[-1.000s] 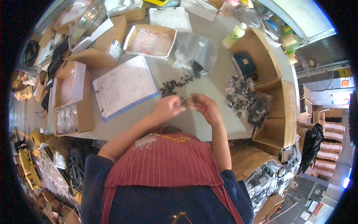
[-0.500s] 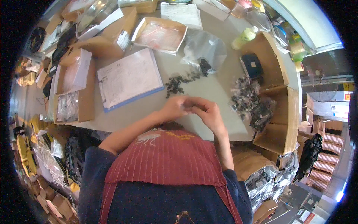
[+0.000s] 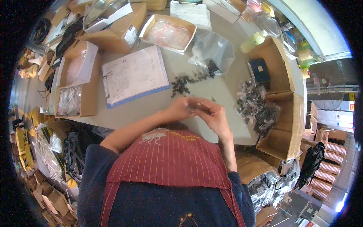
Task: The person sorts small black plastic components by hand, picking them up from a pile and placing them into small transparent plastic bags on a table.
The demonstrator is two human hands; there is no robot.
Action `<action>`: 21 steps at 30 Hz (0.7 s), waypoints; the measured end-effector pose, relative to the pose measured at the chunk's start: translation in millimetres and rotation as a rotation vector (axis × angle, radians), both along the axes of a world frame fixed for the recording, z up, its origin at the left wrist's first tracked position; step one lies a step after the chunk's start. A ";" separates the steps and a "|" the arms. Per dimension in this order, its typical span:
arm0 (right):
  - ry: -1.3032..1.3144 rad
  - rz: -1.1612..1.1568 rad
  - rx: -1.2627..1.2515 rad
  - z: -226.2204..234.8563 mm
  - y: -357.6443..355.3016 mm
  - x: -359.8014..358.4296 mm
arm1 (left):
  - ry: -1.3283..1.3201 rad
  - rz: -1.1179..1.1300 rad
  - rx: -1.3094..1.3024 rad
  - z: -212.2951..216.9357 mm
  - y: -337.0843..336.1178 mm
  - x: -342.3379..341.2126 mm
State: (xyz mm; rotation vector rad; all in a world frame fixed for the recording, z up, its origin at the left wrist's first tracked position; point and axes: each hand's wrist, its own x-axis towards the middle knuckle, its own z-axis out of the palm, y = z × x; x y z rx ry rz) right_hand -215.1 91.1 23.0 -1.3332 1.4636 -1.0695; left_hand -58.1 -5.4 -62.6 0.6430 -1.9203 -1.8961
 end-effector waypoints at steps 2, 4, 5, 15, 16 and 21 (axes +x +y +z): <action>-0.306 -0.026 0.090 5.3 0.4 -0.1 | -0.021 0.003 0.030 -1.1 -0.3 0.0; -0.296 -0.115 0.042 -3.4 -1.0 -11.1 | -0.042 0.004 0.059 -8.2 -3.1 0.0; -0.286 -0.200 -0.005 -10.5 -4.0 -16.6 | -0.042 0.061 -0.076 -19.5 -6.8 2.0; 0.611 -0.133 0.017 -93.0 -11.8 -15.5 | -0.090 0.398 0.031 -3.4 -20.6 15.0; 0.624 -0.114 -0.044 -94.3 -14.6 -11.9 | -0.089 0.388 0.026 -3.3 -20.7 15.6; 0.692 -0.150 -0.115 -119.8 -16.1 -19.4 | -0.215 0.329 -0.058 1.2 -19.5 19.2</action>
